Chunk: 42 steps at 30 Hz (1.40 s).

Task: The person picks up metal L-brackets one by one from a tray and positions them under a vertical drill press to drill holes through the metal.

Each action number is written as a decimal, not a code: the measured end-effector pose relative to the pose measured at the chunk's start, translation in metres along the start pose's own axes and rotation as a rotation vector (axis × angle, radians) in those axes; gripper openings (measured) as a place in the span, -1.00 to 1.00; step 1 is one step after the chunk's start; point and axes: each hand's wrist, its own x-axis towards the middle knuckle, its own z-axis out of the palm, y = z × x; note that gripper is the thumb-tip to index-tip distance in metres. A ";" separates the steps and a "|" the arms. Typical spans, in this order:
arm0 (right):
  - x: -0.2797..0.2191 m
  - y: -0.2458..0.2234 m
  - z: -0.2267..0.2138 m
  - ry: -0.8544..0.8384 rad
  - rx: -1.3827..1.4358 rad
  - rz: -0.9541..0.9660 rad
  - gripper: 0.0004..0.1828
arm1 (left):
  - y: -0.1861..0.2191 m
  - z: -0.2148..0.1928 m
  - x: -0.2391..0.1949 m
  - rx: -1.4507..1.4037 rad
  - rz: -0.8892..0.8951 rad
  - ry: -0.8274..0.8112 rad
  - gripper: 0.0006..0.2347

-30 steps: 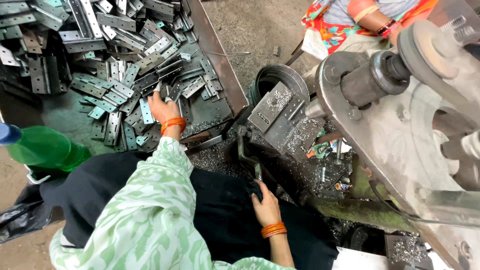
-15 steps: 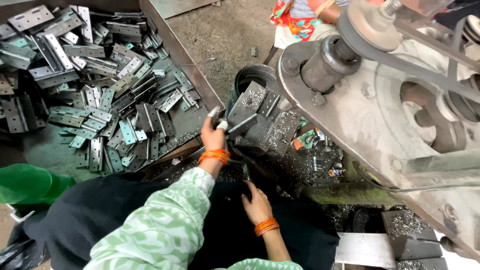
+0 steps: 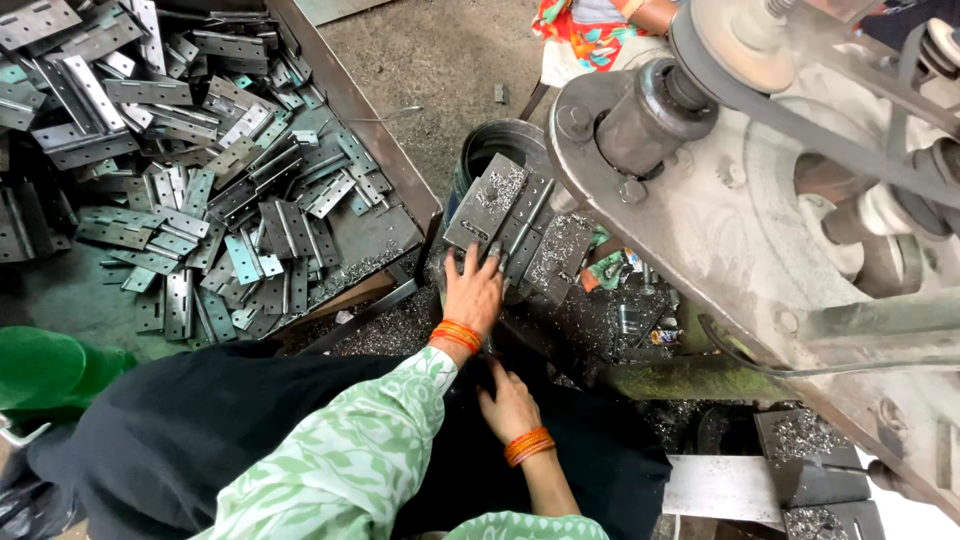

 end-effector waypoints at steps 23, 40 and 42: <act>0.018 -0.002 -0.026 0.009 -0.065 -0.061 -0.48 | -0.007 0.012 0.032 0.034 0.079 -0.180 -0.76; 0.008 0.021 0.000 0.128 0.099 -0.177 -0.47 | -0.015 0.026 0.031 0.005 0.089 -0.072 -0.73; 0.013 0.019 -0.007 0.117 0.029 -0.118 -0.48 | -0.010 0.031 0.040 -0.014 0.093 -0.058 -0.73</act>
